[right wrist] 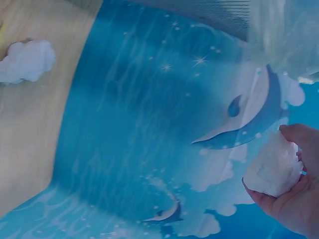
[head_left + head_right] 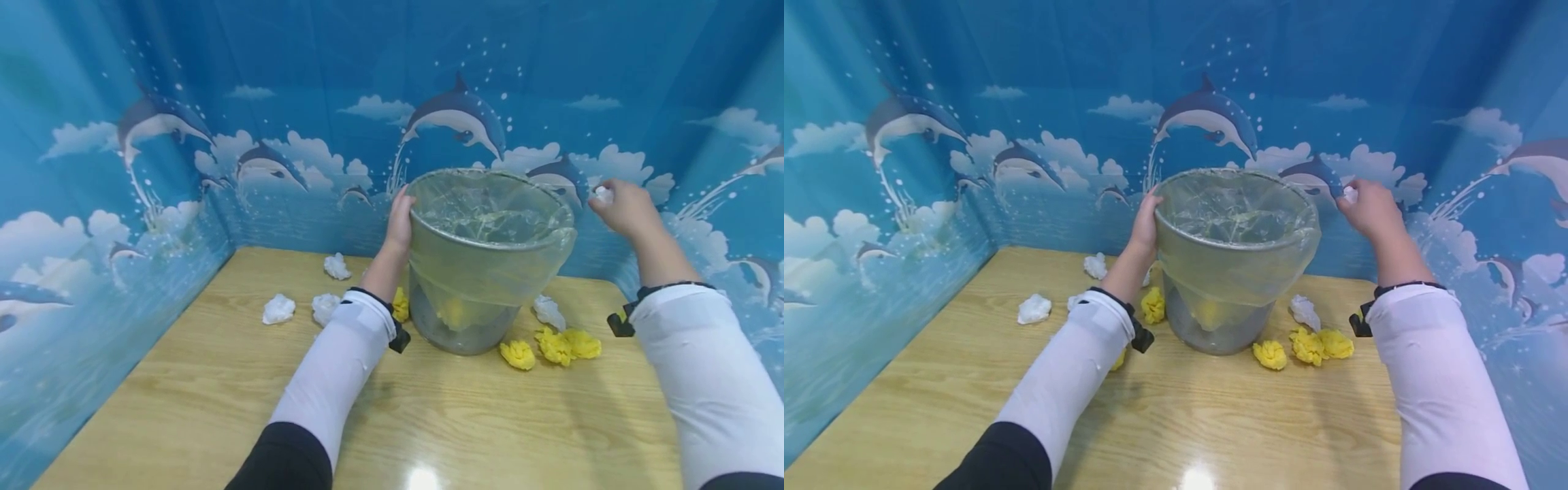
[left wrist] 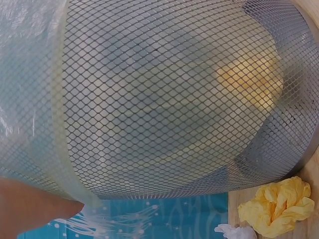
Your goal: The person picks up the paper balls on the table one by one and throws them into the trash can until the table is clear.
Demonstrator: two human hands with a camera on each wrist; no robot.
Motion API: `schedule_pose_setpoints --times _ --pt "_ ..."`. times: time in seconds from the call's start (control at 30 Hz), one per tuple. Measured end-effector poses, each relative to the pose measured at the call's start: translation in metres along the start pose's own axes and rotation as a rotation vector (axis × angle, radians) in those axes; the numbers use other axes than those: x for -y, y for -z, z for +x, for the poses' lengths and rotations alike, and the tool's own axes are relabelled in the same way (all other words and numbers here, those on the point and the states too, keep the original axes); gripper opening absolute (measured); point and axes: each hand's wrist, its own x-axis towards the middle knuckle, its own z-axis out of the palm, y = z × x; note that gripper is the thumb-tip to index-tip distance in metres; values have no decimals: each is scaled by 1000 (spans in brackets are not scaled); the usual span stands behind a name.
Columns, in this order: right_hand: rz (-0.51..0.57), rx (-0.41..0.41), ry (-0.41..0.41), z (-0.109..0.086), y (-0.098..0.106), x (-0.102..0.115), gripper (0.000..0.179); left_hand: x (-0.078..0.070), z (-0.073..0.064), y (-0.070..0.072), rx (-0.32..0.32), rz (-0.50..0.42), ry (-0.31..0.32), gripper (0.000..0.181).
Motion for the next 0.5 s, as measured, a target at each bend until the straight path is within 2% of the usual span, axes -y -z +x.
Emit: schedule_pose_setpoints --times 0.23,0.5 --pt "40 -29 31 0 13 22 63 0 -1 0 6 2 -8 61" --pt "70 -19 100 -6 20 52 64 1 0 0 1 1 3 60"
